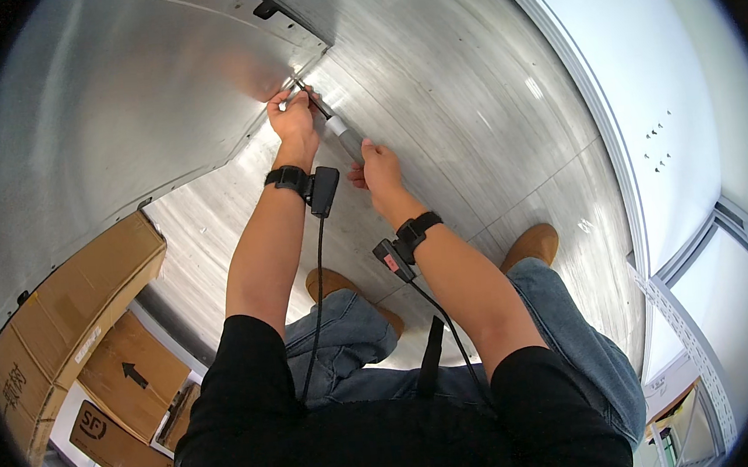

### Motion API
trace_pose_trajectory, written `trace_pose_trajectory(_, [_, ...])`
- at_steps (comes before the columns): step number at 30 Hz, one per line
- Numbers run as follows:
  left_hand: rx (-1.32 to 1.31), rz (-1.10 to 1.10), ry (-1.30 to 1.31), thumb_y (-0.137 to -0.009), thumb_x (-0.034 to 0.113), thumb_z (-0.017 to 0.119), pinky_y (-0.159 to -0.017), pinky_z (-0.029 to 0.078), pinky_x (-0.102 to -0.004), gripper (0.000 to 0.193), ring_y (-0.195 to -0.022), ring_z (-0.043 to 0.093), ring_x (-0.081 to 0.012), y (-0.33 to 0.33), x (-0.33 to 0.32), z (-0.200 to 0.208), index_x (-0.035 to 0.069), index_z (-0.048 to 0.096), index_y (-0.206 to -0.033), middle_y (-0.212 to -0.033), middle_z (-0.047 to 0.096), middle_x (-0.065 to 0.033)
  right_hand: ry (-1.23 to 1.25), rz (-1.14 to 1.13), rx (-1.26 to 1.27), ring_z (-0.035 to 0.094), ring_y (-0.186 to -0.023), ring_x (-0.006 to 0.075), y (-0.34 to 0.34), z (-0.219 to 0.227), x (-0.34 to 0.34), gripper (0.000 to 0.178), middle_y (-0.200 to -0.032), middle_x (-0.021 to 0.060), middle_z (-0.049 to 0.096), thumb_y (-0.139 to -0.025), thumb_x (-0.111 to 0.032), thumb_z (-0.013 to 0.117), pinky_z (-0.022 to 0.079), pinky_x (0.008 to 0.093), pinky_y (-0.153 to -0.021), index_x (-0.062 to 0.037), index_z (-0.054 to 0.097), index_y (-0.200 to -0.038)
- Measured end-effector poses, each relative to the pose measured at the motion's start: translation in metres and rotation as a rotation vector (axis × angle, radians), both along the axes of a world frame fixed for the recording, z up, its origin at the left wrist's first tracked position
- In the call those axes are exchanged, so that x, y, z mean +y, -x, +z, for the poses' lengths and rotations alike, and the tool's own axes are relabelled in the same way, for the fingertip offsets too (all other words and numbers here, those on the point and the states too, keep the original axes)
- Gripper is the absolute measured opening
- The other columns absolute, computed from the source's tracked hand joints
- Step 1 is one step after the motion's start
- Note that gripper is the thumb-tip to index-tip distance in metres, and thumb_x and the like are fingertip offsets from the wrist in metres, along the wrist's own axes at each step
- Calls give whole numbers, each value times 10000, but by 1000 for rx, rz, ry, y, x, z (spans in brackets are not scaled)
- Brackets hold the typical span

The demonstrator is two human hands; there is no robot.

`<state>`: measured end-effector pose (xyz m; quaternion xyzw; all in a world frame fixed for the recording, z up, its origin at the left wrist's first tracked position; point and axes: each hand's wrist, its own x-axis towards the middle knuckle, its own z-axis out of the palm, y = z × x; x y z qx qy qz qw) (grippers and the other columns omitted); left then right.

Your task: The person uses a screwdriver to tighten screws on the back panel of a silver electronic device. They repeatedly pick up screws from a nearby white shelf and secure them into the device's casing.

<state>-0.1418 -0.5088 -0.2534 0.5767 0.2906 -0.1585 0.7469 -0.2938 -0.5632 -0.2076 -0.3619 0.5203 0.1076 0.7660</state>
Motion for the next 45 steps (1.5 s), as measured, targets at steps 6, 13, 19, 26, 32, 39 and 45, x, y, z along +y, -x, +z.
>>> trace_pose_trajectory(6, [8, 5, 16, -857, -102, 478, -608, 519, -322, 315, -721, 609, -231, -1, -3, 2, 122, 319, -1011, -863, 628, -166, 76, -11, 20, 596, -663, 184, 1, -4, 6, 487, -965, 129, 530, -938, -375, 499, 501, 318, -575, 39, 421, -1183])
trace_pose_trajectory(13, [-4, -6, -17, -871, -73, 472, -594, 519, -316, 276, -693, 614, -221, -1, -4, 4, 118, 327, -1008, -858, 632, -162, 92, 38, 41, 601, -628, 201, -1, -2, 8, 529, -902, 131, 534, -948, -419, 449, 499, 317, -552, 60, 425, -1172])
trace_pose_trajectory(19, [-15, 16, -35, -877, -61, 473, -571, 500, -303, 256, -695, 619, -206, -3, 0, -4, 120, 340, -999, -873, 639, -137, -147, 62, 51, 574, -592, 186, -1, 1, -3, 457, -833, 122, 538, -943, -351, 483, 465, 314, -520, 57, 435, -1143])
trace_pose_trajectory(26, [-20, -10, -105, -861, -46, 515, -603, 483, -277, 248, -727, 589, -154, -4, 0, -4, 114, 379, -994, -910, 634, -105, 21, 29, 20, 526, -572, 165, -5, 9, -1, 388, -756, 90, 508, -941, -331, 499, 452, 289, -522, 47, 492, -1026])
trace_pose_trajectory(32, [1, 21, -104, -845, -39, 543, -599, 485, -268, 237, -719, 576, -136, -4, -1, 1, 100, 414, -987, -914, 629, -84, 182, 50, 132, 520, -579, 168, -13, 22, 1, 372, -804, 125, 524, -937, -315, 519, 478, 311, -538, 40, 468, -1036])
trace_pose_trajectory(39, [-13, 12, -80, -850, 1, 581, -597, 480, -281, 205, -720, 597, -146, -6, 3, -1, 108, 445, -961, -890, 636, -69, -4, 0, 60, 523, -605, 186, -6, 7, -8, 422, -759, 100, 480, -930, -330, 532, 491, 332, -530, 53, 435, -1080])
trace_pose_trajectory(45, [-15, 17, -78, -846, 9, 596, -592, 479, -283, 228, -706, 589, -143, -5, 3, -3, 115, 439, -973, -864, 622, -65, -149, -13, 33, 542, -621, 196, -4, 0, -8, 455, -832, 119, 490, -926, -334, 538, 511, 329, -548, 68, 432, -1112])
